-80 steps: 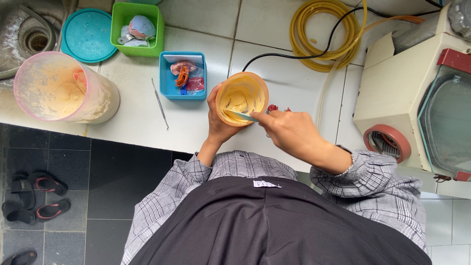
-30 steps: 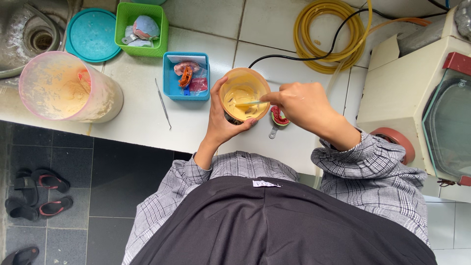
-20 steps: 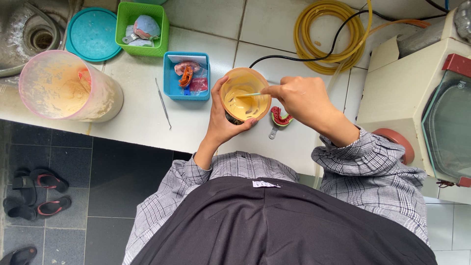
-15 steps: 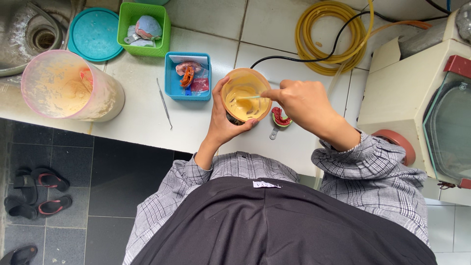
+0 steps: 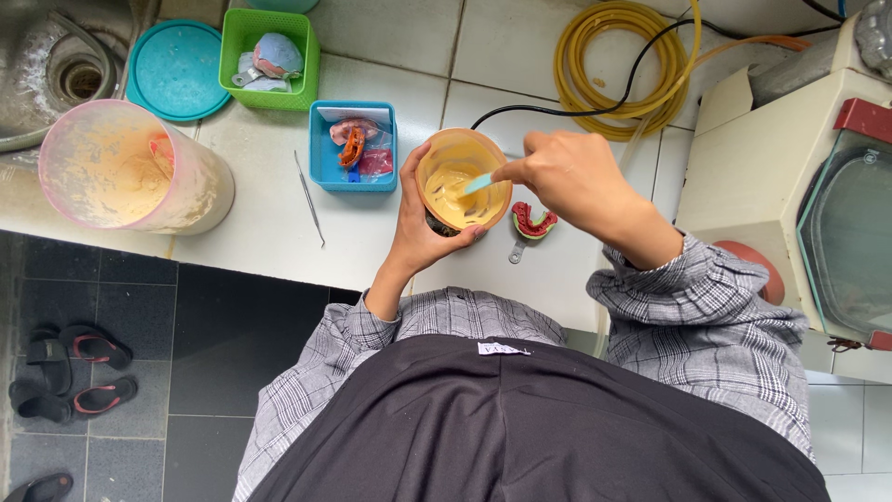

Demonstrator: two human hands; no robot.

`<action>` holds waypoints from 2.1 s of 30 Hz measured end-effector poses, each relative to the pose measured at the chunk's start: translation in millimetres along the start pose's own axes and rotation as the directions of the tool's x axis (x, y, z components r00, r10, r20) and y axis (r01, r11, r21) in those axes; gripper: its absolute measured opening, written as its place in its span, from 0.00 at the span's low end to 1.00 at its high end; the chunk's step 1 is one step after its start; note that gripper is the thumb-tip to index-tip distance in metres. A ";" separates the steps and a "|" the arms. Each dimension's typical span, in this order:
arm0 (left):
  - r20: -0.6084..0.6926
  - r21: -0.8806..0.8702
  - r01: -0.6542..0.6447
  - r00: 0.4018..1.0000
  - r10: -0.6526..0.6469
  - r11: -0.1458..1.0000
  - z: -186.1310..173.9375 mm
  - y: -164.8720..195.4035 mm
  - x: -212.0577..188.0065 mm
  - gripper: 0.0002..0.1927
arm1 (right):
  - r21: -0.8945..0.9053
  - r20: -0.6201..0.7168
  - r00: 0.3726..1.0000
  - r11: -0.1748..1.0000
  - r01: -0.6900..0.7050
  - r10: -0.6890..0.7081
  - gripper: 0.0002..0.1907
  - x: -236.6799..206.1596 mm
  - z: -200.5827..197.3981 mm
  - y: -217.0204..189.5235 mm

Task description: The person holds a flexible orange mixing bowl under a tap, adds water, and uses a blue spatula to mix a pale powder into a creamy paste. They stir and fold the mixture continuously while standing at a sink next to a denture flask and dental models.

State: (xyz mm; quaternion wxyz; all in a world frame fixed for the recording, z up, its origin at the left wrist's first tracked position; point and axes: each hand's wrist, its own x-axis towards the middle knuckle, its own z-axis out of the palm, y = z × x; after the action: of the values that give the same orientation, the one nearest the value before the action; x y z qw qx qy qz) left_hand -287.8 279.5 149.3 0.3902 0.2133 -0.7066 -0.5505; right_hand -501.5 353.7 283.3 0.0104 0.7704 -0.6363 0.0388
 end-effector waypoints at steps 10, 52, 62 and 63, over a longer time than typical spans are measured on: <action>0.047 0.037 -0.011 0.999 0.009 0.999 -5.9 -3.2 5.6 0.62 | -0.148 -0.144 0.975 0.978 0.150 -0.172 0.18 53.2 -13.0 16.8; 0.163 -0.015 0.044 0.986 -0.041 0.999 -15.1 -7.6 13.6 0.64 | 0.026 -0.053 0.923 0.923 0.384 -0.382 0.09 50.3 -50.9 5.8; 0.287 0.037 0.062 0.956 -0.070 0.997 -31.5 -20.0 24.9 0.65 | -0.188 -0.061 0.879 0.870 0.455 -0.473 0.09 89.8 -18.9 -2.5; 0.269 0.030 0.046 0.962 -0.052 0.998 -30.3 -18.7 23.2 0.65 | -0.193 -0.061 0.911 0.900 0.391 -0.409 0.10 88.1 -15.8 4.0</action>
State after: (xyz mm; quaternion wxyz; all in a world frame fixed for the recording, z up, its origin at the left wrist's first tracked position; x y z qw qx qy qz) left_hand -280.4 238.4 141.7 0.2742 0.1586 -0.7539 -0.5756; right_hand -489.6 267.7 305.3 0.1183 0.8777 -0.4641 0.0180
